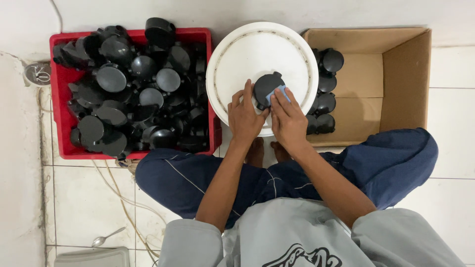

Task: Clean black plastic components with a cloth and sort them into a box

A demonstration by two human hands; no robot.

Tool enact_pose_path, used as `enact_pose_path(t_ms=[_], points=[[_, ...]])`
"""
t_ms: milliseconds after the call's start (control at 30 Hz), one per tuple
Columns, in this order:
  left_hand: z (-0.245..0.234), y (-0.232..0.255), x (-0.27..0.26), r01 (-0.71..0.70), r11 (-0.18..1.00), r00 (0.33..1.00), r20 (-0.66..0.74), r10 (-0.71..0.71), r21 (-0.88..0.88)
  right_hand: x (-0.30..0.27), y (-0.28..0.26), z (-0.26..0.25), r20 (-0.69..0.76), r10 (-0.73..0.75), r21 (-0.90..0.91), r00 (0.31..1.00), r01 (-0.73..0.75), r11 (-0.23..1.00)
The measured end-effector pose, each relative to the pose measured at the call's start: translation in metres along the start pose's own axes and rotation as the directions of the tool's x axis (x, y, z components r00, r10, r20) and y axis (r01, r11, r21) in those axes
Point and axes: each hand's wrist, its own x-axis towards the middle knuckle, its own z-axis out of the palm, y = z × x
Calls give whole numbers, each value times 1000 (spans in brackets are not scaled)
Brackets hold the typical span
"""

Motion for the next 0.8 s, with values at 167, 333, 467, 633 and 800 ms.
enact_pose_path(t_ms=[167, 333, 467, 633, 800], points=[[2, -1, 0, -8, 1000, 1000, 10, 8, 16, 10, 2, 3, 9, -34, 4, 999, 34, 999], [5, -5, 1, -13, 1000, 1000, 12, 13, 22, 35, 17, 19, 59, 37, 10, 998, -37, 999], [4, -4, 0, 3, 1000, 1000, 9, -3, 28, 43, 15, 16, 92, 83, 7, 992, -84, 996], [-3, 0, 1, 22, 1000, 999, 37, -22, 16, 21, 9, 6, 47, 3, -18, 999, -2, 1000], [-5, 2, 1, 46, 999, 995, 90, -48, 27, 3, 3, -3, 62, 19, -29, 998, -17, 999]])
